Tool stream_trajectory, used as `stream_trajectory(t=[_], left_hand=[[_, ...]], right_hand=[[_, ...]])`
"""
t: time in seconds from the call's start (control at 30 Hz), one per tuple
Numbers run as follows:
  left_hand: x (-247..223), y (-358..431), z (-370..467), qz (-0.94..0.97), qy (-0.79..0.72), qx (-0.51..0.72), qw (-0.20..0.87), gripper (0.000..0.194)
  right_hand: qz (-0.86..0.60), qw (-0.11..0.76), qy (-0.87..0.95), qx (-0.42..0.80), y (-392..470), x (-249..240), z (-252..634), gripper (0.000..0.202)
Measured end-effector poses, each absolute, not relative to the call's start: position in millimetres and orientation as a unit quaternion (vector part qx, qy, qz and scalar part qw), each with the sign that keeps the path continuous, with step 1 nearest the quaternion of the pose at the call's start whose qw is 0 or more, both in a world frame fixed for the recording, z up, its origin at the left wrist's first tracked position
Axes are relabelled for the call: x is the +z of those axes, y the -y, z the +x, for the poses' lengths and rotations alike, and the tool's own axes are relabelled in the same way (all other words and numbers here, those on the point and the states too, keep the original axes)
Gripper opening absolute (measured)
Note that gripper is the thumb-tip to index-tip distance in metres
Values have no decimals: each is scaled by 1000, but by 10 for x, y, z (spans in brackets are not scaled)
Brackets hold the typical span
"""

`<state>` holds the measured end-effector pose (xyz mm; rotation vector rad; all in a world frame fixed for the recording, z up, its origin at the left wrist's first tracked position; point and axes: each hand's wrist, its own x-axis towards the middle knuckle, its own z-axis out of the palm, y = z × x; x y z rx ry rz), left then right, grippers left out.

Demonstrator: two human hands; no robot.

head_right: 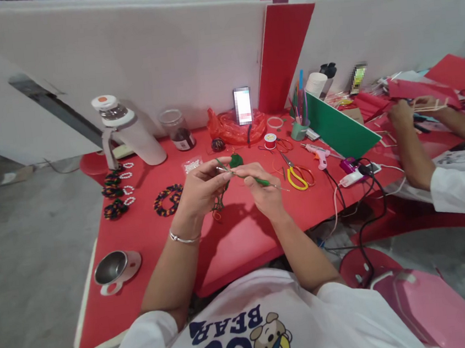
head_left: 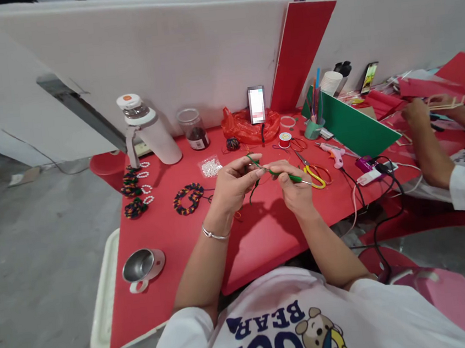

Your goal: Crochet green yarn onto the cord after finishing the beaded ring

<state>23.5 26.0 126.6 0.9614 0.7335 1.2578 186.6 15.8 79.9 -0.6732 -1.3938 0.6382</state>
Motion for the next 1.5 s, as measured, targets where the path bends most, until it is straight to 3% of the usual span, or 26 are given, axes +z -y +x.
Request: stream_trajectory(t=[0.2, 0.47, 0.67, 0.93, 1.1, 1.5], left_hand=[[1228, -213, 288, 421, -332, 554, 636, 43], [1150, 41, 180, 419, -376, 567, 601, 38], [841, 106, 14, 369, -410, 617, 561, 51], [320, -1, 50, 335, -434, 630, 550, 51], [198, -71, 122, 296, -446, 646, 544, 55], [104, -87, 88, 283, -467, 654, 523, 49]], right_hand=[[-298, 640, 676, 211, -54, 928, 1937, 16], [-221, 563, 681, 413, -81, 809, 1989, 21], [-196, 523, 741, 374, -233, 679, 1793, 20], [-284, 498, 638, 515, -493, 186, 1728, 35], [-339, 492, 558, 576, -542, 35, 1697, 40], [-358, 477, 564, 571, -545, -32, 1708, 39]])
